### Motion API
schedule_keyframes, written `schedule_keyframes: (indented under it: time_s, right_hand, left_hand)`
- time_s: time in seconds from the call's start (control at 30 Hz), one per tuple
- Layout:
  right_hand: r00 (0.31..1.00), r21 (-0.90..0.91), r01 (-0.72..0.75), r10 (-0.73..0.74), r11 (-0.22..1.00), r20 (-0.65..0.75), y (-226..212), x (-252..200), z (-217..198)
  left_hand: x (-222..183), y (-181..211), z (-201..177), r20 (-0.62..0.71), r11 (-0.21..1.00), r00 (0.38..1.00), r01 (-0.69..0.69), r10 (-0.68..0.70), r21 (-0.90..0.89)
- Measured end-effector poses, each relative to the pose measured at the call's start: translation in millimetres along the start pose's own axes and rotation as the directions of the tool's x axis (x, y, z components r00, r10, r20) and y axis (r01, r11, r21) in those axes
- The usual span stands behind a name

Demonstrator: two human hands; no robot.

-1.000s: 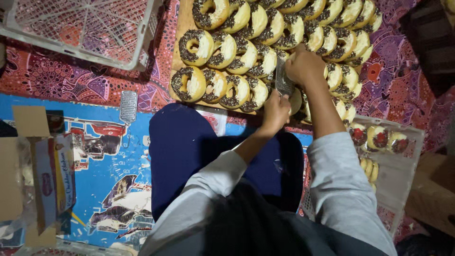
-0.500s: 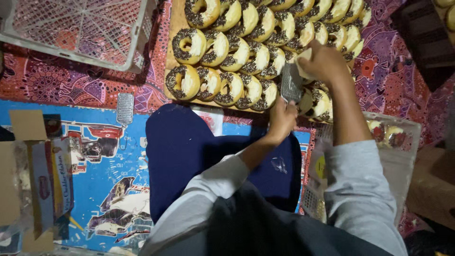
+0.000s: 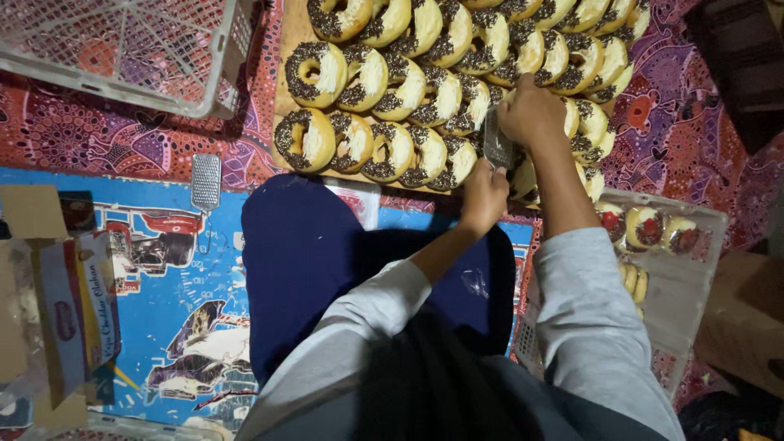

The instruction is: The person grates white cheese over rows of chocolate-frosted doughnuts on a wooden board, then individually wraps several doughnuts in clear plastic bags and places them into a basket.

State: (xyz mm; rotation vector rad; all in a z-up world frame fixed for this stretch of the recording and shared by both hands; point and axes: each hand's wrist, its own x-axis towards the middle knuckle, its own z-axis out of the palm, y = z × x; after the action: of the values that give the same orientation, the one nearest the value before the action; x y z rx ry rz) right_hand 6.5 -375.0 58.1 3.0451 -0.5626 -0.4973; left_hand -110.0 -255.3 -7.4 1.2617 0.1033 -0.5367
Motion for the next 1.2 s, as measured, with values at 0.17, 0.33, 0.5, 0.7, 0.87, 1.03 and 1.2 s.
schedule_keyframes:
  time_s: [0.17, 0.33, 0.5, 0.7, 0.87, 1.03, 1.2]
  right_hand:
    - [0.998, 0.093, 0.032, -0.037, 0.995, 0.047, 19.1, 9.7, -2.9]
    - [0.997, 0.258, 0.083, -0.083, 0.963, -0.009, 51.5, -15.9, -42.3]
    - [0.999, 0.239, 0.027, -0.022, 0.971, -0.023, 61.1, -48.9, -71.2]
    - [0.955, 0.005, 0.181, -0.174, 0.983, -0.241, 57.0, -54.7, -50.6]
    - [0.971, 0.049, 0.061, -0.048, 0.997, -0.235, 52.6, -36.2, -15.6]
    - [0.979, 0.061, -0.002, 0.014, 0.998, -0.203, 56.8, -17.8, 3.4]
    - [0.994, 0.148, -0.047, 0.061, 0.988, -0.092, 71.7, -13.3, -8.3]
  left_hand:
    - [-49.3, 3.9, -19.7, 0.023, 0.985, 0.989, -0.147, 0.146, 0.087]
    - [-78.5, 17.7, -19.5, 0.156, 0.988, 0.982, 0.125, -0.11, -0.09]
    - [-33.0, 16.4, 22.4, 0.141, 0.99, 0.989, 0.066, -0.048, -0.127]
    - [9.0, 2.5, 50.4, 0.092, 0.995, 0.995, 0.032, -0.024, -0.091]
    - [12.9, -4.1, 52.1, 0.066, 0.997, 0.995, 0.073, -0.071, -0.027]
    - [-0.9, -5.9, 48.8, 0.054, 0.999, 0.997, 0.049, -0.049, 0.001]
    - [-42.8, 5.1, 27.0, 0.114, 0.996, 0.993, 0.002, -0.012, 0.094]
